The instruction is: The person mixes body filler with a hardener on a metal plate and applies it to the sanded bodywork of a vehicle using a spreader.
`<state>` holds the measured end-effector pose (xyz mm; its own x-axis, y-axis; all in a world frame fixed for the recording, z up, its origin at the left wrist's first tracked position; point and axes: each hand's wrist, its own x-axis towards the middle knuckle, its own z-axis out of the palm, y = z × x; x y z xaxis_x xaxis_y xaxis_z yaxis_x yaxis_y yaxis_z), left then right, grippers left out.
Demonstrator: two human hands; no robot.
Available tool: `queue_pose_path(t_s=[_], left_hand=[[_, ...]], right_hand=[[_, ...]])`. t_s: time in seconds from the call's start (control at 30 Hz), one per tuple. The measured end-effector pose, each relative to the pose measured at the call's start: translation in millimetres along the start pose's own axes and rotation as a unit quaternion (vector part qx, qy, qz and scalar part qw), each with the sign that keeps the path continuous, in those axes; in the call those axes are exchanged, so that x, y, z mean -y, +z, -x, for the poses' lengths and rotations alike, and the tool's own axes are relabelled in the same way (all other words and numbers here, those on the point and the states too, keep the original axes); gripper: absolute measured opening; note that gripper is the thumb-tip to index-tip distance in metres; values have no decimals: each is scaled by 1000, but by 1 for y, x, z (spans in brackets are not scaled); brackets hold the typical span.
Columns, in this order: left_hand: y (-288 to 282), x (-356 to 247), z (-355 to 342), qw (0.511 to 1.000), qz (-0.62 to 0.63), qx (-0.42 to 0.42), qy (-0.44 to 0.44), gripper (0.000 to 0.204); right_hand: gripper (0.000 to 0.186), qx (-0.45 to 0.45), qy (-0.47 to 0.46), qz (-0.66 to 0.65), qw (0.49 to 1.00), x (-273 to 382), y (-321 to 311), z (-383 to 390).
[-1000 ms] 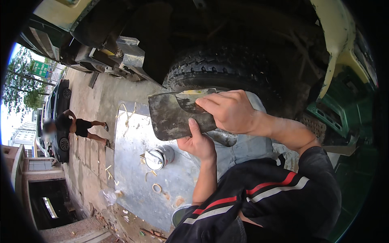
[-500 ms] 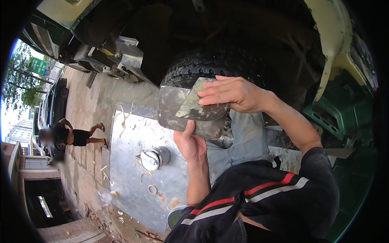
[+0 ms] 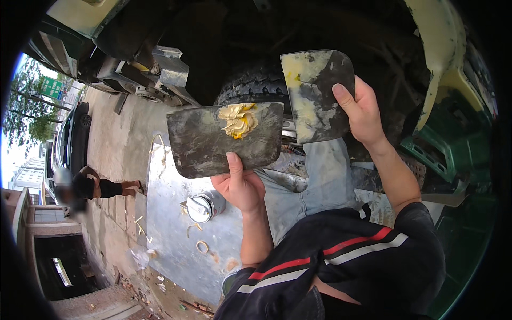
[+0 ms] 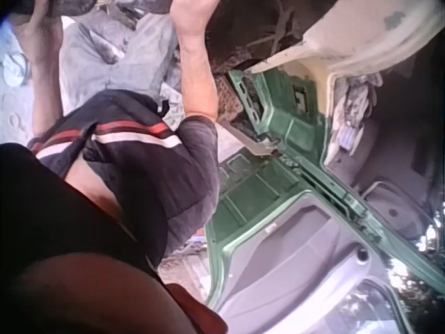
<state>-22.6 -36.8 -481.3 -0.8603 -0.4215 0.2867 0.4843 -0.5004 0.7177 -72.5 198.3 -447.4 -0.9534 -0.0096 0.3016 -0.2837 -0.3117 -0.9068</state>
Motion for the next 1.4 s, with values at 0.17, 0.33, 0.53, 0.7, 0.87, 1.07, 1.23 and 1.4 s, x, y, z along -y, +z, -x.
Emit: queue_pose_path(t_s=[0.17, 0.33, 0.53, 0.7, 0.87, 1.07, 1.23, 1.4], left_hand=[[12, 16, 18, 998, -5, -11, 60, 27], [11, 22, 33, 992, -73, 17, 103, 28], [-5, 19, 51, 949, -272, 59, 147, 39], [-15, -5, 36, 996, -82, -14, -43, 36], [-23, -13, 21, 988, -57, 10, -143, 39], [-12, -5, 19, 985, -30, -13, -172, 45], [-3, -17, 13, 989, -27, -5, -146, 42], [12, -20, 14, 997, -74, 20, 7, 33]], right_hand=[[28, -36, 111, -188, 975, -59, 28, 13], [28, -24, 127, -243, 961, -81, 50, 20], [23, -26, 118, -279, 953, -63, 73, 25], [21, -55, 23, -228, 972, -32, 59, 7], [26, 42, -239, 167, 956, -14, 30, 11], [54, 233, -299, 231, 896, -37, 21, 13], [52, 250, -279, 360, 855, -26, -23, 15], [18, -7, -96, 363, 927, -4, -26, 40]])
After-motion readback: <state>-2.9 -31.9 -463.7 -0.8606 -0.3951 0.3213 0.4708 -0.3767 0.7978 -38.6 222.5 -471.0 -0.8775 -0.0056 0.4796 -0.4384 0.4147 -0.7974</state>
